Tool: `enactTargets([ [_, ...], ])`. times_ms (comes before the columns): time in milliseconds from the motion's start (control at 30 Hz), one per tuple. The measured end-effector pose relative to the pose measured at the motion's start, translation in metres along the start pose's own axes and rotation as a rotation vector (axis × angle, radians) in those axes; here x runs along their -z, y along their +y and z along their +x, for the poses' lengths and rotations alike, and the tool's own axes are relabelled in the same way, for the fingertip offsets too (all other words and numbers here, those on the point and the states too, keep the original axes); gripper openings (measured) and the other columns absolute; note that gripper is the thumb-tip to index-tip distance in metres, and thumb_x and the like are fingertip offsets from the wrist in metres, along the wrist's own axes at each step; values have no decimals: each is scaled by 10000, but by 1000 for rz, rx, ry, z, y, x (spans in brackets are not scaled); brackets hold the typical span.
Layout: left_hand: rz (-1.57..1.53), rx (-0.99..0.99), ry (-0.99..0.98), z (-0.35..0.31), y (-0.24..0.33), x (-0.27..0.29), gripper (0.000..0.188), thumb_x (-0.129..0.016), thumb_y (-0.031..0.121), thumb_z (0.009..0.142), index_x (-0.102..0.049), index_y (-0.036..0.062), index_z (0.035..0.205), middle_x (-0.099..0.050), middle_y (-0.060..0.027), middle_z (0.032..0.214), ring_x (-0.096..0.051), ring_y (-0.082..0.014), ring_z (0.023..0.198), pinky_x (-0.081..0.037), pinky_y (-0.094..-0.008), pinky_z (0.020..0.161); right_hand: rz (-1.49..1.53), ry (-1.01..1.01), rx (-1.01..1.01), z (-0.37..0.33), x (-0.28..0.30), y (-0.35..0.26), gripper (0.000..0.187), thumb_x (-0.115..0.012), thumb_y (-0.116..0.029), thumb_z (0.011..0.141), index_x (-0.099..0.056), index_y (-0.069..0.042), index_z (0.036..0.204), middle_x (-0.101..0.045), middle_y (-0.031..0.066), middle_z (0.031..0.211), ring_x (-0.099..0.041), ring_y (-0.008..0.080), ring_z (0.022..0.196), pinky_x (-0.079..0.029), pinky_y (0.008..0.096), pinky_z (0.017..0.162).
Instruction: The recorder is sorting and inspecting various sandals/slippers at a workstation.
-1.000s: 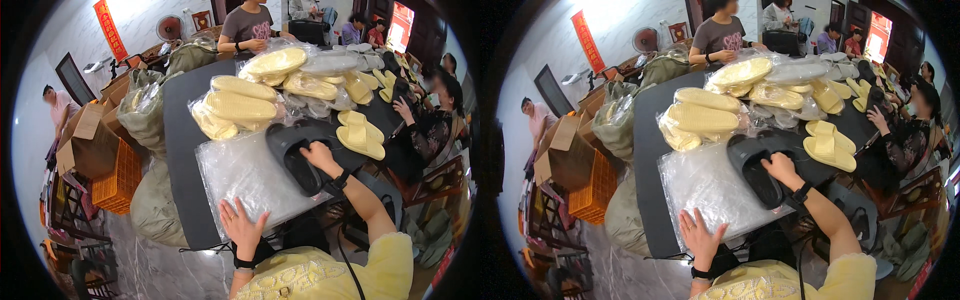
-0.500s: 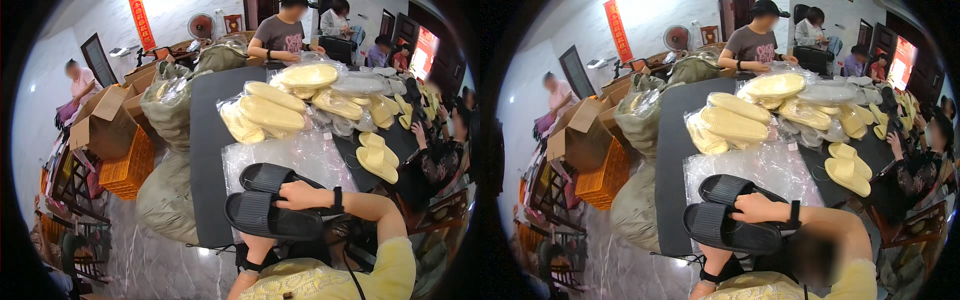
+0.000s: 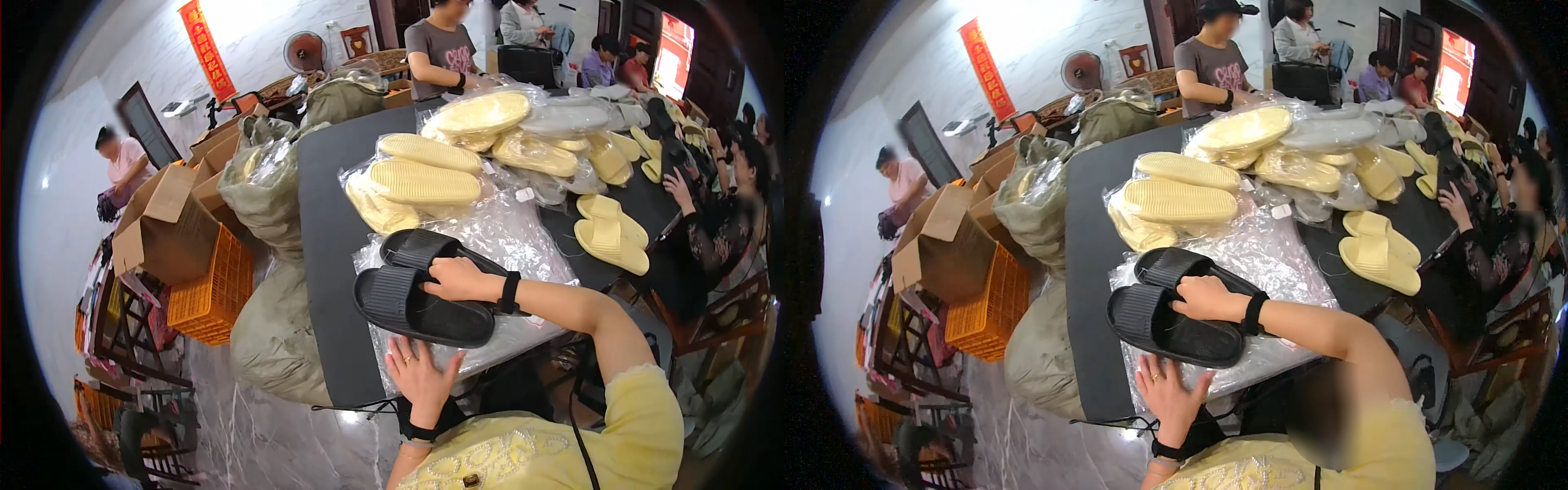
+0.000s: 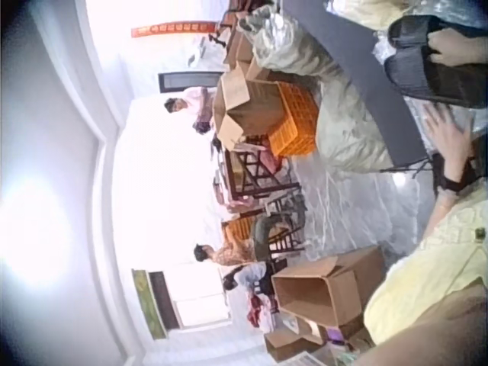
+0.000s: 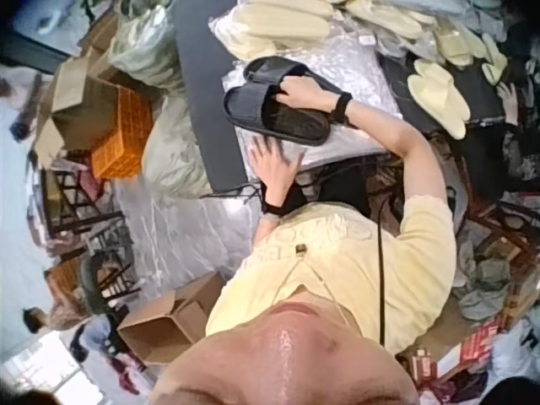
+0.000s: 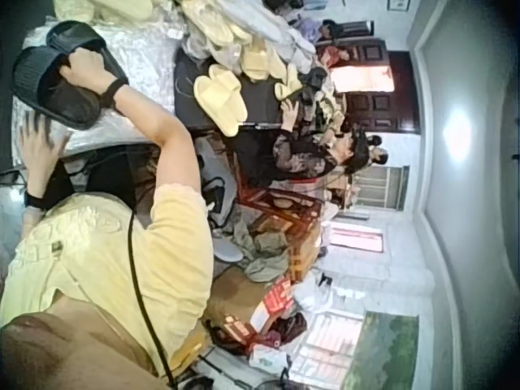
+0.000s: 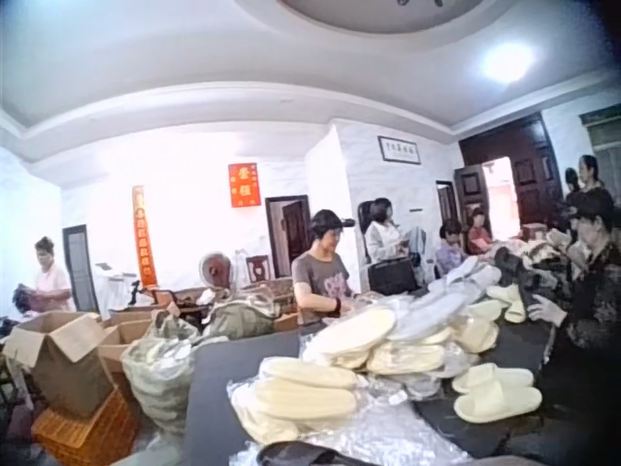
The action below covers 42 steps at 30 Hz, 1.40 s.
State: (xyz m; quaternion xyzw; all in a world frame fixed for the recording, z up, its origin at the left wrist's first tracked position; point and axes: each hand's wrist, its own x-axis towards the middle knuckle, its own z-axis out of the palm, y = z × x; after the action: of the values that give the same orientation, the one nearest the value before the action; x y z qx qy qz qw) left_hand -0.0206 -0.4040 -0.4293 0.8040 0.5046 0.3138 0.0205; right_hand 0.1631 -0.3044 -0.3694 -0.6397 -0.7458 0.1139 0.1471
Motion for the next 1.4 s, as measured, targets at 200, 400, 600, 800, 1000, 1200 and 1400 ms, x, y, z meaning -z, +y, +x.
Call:
enactTargets([
  [200, -109, -83, -33, -9, 8, 34, 587, -694, 409, 703, -572, -21, 1084, -521, -215, 1160, -426, -423, 1129, -255, -553, 1007, 145, -122, 131, -35, 21, -25, 442, -577, -386, 824, -626, 52, 794, -603, 208, 877, -599, 373, 801, -485, 431, 713],
  [400, -96, -150, -193, -15, 3, 16, 469, -625, 236, 767, -541, -22, 1150, -517, -208, 1201, -446, -409, 1122, -306, -507, 993, 175, -139, 89, -30, 16, -23, 444, -583, -391, 804, -636, 48, 779, -613, 204, 833, -610, 380, 775, -490, 447, 704],
  [600, -195, -64, -143, -34, -19, -7, 506, -627, 251, 749, -541, 18, 1190, -518, -206, 1221, -463, -391, 1145, -308, -506, 986, 111, -247, 327, -37, 2, -35, 419, -584, -385, 805, -607, 30, 757, -606, 182, 774, -605, 385, 734, -495, 450, 656],
  [800, 42, 10, -245, -17, -1, 3, 535, -481, 240, 835, -420, 19, 1318, -330, -229, 1406, -276, -410, 1309, -206, -536, 1045, 1, 110, 85, 17, -17, -5, 269, -579, -258, 773, -631, 5, 749, -614, 198, 805, -619, 390, 701, -499, 469, 661],
  [1000, 7, 22, -258, -13, 6, 10, 693, -562, 437, 804, -400, 17, 1332, -286, -251, 1423, -242, -423, 1322, -185, -544, 1047, -7, 118, 27, 26, -12, 1, 298, -585, -286, 794, -648, 6, 790, -627, 181, 821, -628, 369, 742, -504, 447, 683],
  [1200, 19, -15, -263, -18, -4, 3, 678, -644, 497, 713, -557, -26, 1136, -439, -273, 1276, -286, -436, 1283, -178, -555, 1042, 4, -39, 96, -45, -3, -13, 340, -583, -329, 795, -644, 3, 751, -614, 185, 786, -629, 370, 676, -511, 454, 625],
  [1400, 58, 24, -267, -16, 3, 10, 819, -601, 552, 766, -387, 5, 1336, -279, -254, 1424, -231, -432, 1323, -174, -541, 1047, -152, 169, -315, -74, 24, 75, 376, -568, -359, 811, -646, 6, 762, -628, 186, 842, -628, 373, 741, -512, 445, 663],
])
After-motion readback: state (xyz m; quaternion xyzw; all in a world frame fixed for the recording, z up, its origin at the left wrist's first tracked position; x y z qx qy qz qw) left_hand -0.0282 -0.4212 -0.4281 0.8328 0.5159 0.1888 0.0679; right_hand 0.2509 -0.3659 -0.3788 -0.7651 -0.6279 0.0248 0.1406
